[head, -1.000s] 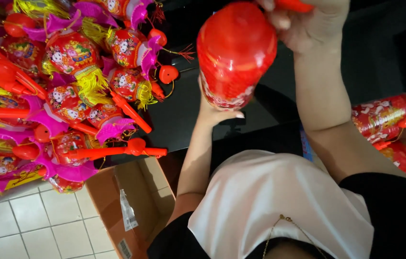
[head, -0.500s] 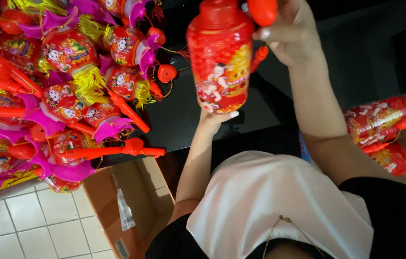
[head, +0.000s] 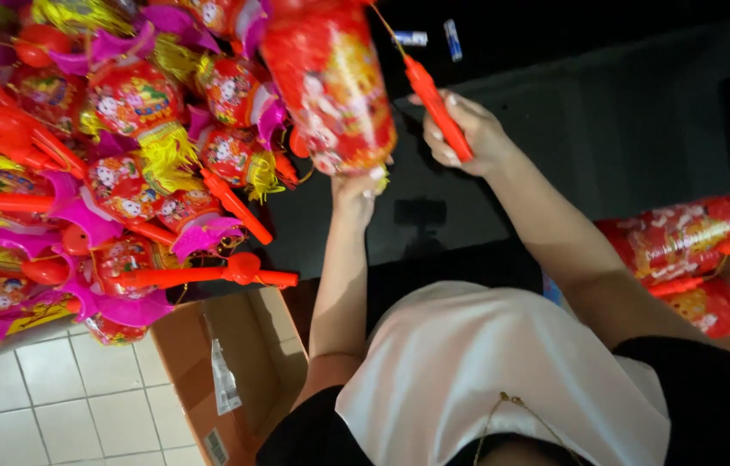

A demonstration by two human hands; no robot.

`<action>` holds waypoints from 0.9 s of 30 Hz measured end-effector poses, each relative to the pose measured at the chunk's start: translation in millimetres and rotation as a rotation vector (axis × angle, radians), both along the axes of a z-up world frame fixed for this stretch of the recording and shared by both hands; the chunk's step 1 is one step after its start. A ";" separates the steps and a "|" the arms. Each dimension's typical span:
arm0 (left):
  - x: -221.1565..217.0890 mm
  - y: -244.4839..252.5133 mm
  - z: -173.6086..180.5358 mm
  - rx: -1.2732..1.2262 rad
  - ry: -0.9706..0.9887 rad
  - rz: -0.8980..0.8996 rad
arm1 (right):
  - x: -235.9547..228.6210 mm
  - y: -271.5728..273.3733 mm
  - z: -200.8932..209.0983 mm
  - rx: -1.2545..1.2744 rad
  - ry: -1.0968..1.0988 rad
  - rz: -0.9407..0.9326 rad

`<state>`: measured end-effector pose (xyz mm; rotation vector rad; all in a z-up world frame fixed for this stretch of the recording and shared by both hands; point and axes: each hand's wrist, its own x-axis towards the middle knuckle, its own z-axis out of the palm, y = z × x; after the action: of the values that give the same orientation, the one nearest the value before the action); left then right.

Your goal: Assembling red cylindrical lanterns by attaching plastic handles and strings to the lantern bodies.

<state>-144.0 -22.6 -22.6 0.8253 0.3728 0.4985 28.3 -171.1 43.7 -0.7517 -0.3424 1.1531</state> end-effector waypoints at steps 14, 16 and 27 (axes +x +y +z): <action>1.4 -1.1 36.1 0.120 -0.004 -0.102 | 0.9 6.0 -8.9 -0.077 -0.194 -0.132; 1.8 0.3 36.7 0.112 0.010 -0.107 | 1.6 5.2 -6.6 -0.090 -0.184 -0.128; 0.3 3.4 34.3 0.086 0.013 -0.210 | 2.0 6.8 -14.1 -0.118 -0.300 -0.203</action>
<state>-143.7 -19.2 11.7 0.9401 0.2739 0.3157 30.3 -164.3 29.6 -1.0425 -0.4396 0.8748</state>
